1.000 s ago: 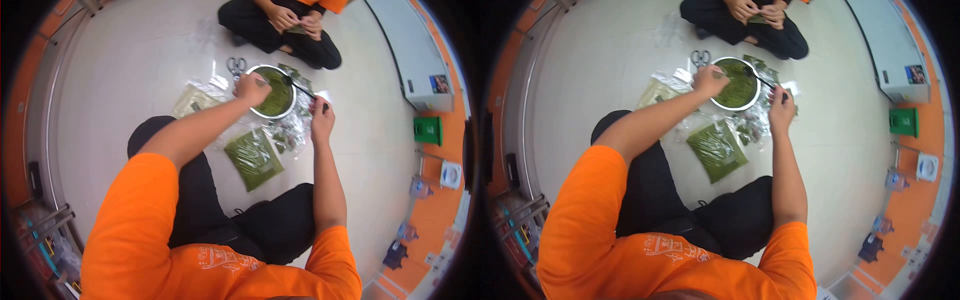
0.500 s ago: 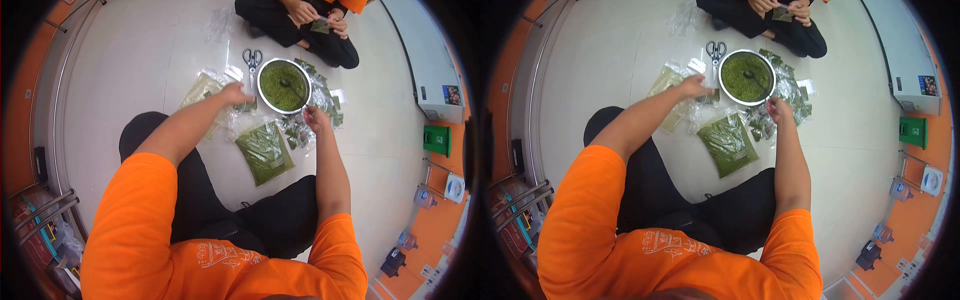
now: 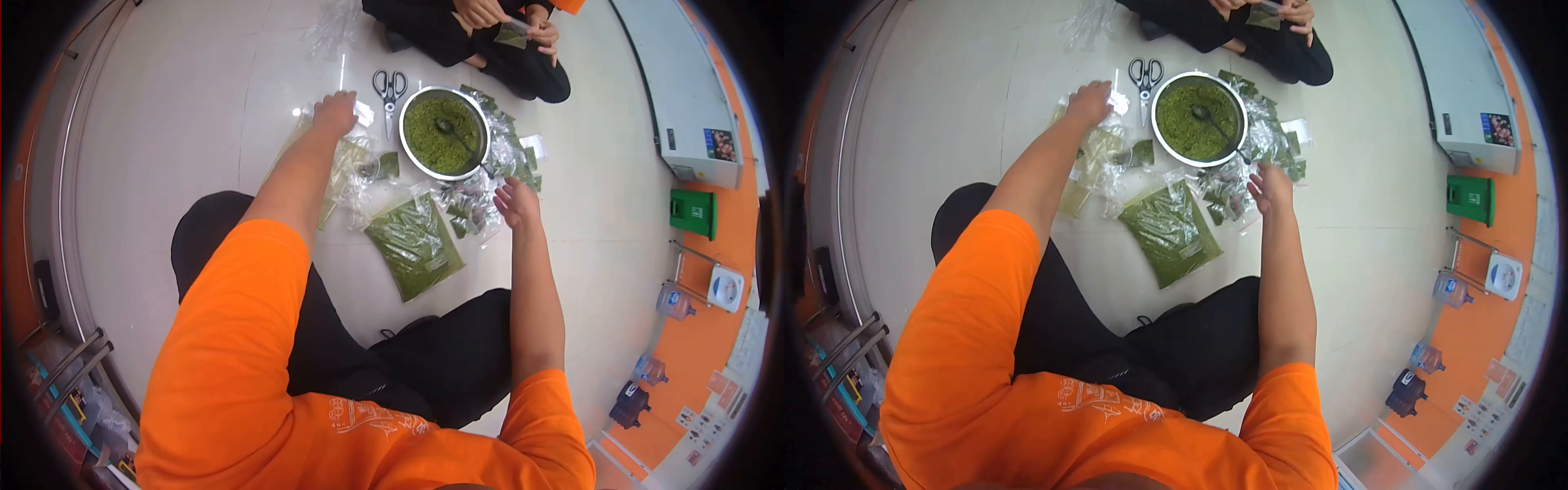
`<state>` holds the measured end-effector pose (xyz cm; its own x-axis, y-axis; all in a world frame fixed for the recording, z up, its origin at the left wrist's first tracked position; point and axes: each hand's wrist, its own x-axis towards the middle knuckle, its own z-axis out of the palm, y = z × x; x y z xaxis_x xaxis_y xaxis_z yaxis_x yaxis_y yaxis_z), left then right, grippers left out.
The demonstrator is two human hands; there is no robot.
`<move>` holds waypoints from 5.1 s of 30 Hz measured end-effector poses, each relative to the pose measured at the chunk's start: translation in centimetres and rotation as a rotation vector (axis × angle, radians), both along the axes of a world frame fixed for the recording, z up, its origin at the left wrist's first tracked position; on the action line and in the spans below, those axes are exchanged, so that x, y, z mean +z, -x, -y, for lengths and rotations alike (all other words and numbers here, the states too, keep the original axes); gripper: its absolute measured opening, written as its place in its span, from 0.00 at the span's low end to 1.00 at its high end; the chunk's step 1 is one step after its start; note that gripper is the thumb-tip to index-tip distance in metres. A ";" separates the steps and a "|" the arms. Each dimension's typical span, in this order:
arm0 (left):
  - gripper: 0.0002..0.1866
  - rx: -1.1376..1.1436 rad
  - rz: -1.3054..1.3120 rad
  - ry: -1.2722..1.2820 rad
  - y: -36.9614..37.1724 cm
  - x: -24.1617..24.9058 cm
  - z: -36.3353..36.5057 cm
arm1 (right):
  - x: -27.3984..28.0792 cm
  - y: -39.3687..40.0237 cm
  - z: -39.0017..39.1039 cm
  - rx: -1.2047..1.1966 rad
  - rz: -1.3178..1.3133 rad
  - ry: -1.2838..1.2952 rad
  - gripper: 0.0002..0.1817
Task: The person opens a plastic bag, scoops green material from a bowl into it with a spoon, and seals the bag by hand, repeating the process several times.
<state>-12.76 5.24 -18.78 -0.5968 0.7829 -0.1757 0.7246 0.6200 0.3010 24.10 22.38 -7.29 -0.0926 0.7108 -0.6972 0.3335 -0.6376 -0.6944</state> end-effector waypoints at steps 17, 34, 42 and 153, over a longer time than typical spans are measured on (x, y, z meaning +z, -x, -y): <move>0.11 -0.018 0.204 -0.035 0.0 -2.3 -1.1 | 2.8 3.5 4.2 0.004 -0.288 0.044 0.18; 0.17 -0.482 0.177 0.192 0.1 11.3 6.0 | 0.5 11.9 6.3 0.422 -0.351 -0.030 0.14; 0.25 -0.152 0.077 0.288 -3.7 17.2 7.3 | -2.7 14.0 10.3 1.092 -0.164 -0.529 0.19; 0.22 -0.040 0.512 -0.287 -9.8 17.3 3.7 | 3.9 11.2 11.1 0.934 -0.167 -1.245 0.06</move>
<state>-2.96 1.49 -1.48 -0.4609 0.8619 -0.2115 0.4643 0.4372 0.7702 12.85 11.30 -3.40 -0.8266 0.4588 0.3260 0.1360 0.7249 -0.6752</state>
